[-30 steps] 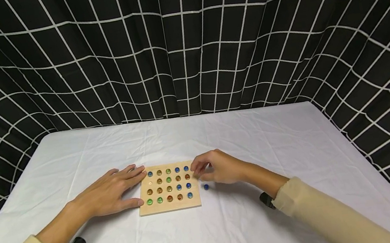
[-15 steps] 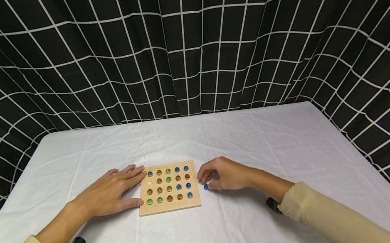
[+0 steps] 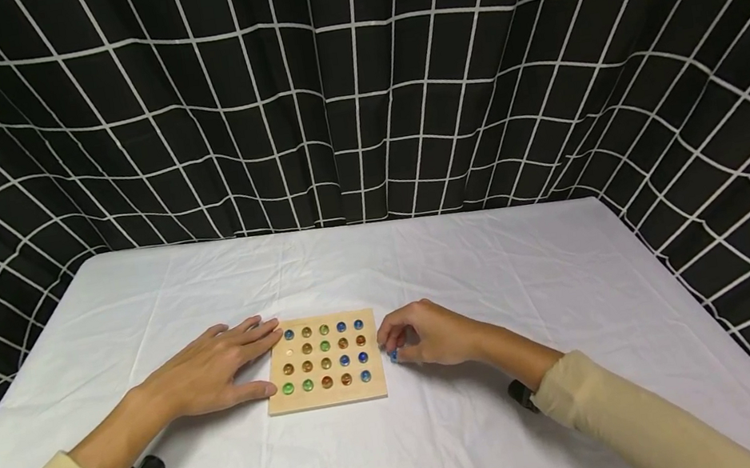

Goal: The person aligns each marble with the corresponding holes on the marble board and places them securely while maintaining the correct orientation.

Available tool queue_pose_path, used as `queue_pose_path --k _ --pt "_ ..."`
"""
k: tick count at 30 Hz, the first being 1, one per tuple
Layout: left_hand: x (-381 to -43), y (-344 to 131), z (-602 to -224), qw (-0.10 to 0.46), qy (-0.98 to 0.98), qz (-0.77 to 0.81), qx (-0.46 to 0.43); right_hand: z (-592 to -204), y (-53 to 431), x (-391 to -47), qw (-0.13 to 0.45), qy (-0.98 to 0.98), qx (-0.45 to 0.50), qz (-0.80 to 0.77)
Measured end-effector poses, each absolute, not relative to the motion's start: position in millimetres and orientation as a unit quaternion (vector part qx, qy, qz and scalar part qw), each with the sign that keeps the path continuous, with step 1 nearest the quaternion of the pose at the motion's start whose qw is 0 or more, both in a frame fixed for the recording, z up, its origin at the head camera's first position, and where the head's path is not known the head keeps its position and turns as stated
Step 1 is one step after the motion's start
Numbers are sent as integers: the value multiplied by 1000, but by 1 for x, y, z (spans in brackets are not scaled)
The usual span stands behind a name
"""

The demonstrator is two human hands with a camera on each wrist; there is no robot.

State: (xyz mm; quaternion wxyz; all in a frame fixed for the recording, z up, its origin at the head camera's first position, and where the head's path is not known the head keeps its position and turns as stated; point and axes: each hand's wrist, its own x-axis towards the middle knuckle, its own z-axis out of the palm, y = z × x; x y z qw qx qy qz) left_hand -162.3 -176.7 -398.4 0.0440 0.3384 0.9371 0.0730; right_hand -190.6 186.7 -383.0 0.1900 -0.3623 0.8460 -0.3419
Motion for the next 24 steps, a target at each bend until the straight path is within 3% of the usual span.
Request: queue_pose_path --k 16,24 --pt "-161 -176 -396 52 937 75 338 -362 152 -206 132 850 -395 -323" --pt "-162 -176 -395 51 938 73 335 -362 128 -212 137 828 -408 -360"
